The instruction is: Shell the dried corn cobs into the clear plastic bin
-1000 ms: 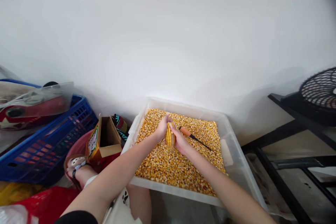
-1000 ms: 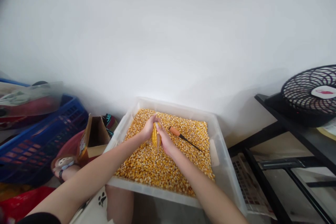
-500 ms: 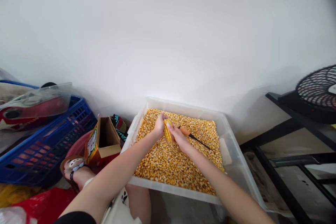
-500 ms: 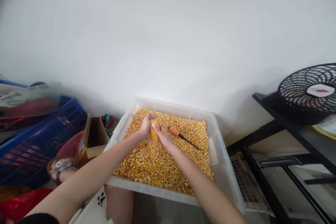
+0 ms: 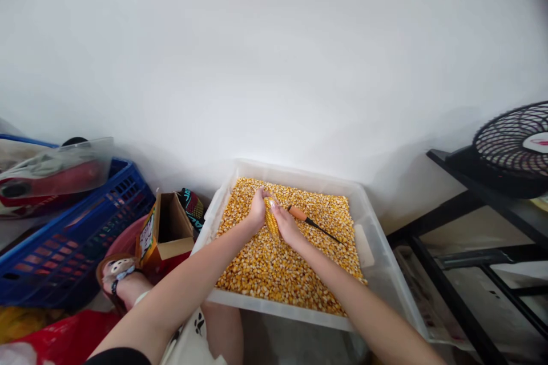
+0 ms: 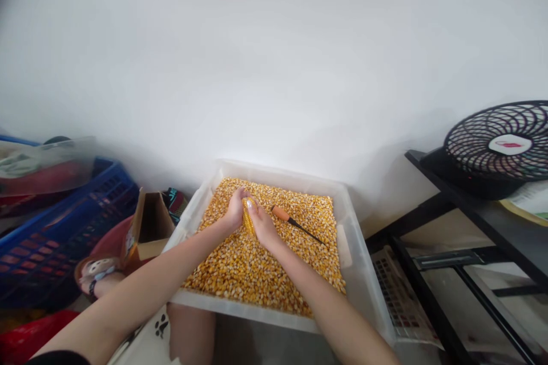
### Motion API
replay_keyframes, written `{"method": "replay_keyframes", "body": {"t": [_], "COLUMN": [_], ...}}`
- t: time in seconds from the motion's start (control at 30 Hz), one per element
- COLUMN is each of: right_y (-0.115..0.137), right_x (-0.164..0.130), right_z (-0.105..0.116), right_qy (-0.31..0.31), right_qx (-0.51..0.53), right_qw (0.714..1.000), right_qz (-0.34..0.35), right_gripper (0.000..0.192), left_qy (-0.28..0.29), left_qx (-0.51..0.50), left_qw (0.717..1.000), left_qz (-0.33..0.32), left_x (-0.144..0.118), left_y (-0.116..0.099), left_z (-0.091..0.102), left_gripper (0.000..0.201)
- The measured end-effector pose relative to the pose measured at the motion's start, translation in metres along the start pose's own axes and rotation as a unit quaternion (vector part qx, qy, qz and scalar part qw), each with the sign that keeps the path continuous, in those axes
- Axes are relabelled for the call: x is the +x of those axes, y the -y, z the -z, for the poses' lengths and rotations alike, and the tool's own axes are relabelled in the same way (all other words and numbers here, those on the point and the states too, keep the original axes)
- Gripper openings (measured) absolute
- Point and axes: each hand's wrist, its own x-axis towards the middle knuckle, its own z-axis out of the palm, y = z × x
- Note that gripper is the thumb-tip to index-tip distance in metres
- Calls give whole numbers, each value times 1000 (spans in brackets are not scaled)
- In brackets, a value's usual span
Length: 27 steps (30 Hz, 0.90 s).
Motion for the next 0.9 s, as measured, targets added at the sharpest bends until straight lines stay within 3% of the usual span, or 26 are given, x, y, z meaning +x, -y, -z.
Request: {"method": "replay_keyframes", "body": {"t": [0.23, 0.5, 0.67, 0.8, 0.9], "right_y": [-4, -5, -6, -6, -4], "right_x": [1, 5, 9, 9, 9], "right_z": [1, 4, 2, 3, 4], "right_qy": [-32, -32, -59, -72, -25], "right_qx": [-21, -69, -47, -29, 1], "right_qw": [999, 997, 997, 997, 996], "right_qz": [-5, 2, 5, -17, -83], "right_gripper": [45, 51, 47, 44, 49], "left_qy": [121, 52, 107, 116, 101], "left_qx": [42, 32, -28, -34, -20], "left_qw": [991, 998, 994, 993, 995], "left_qz": [-38, -18, 13, 3, -10], "left_x": [-10, -15, -20, -17, -13], "left_y": [2, -1, 2, 8, 10], "left_z": [-6, -8, -14, -14, -11], "left_gripper": [47, 43, 45, 43, 39]}}
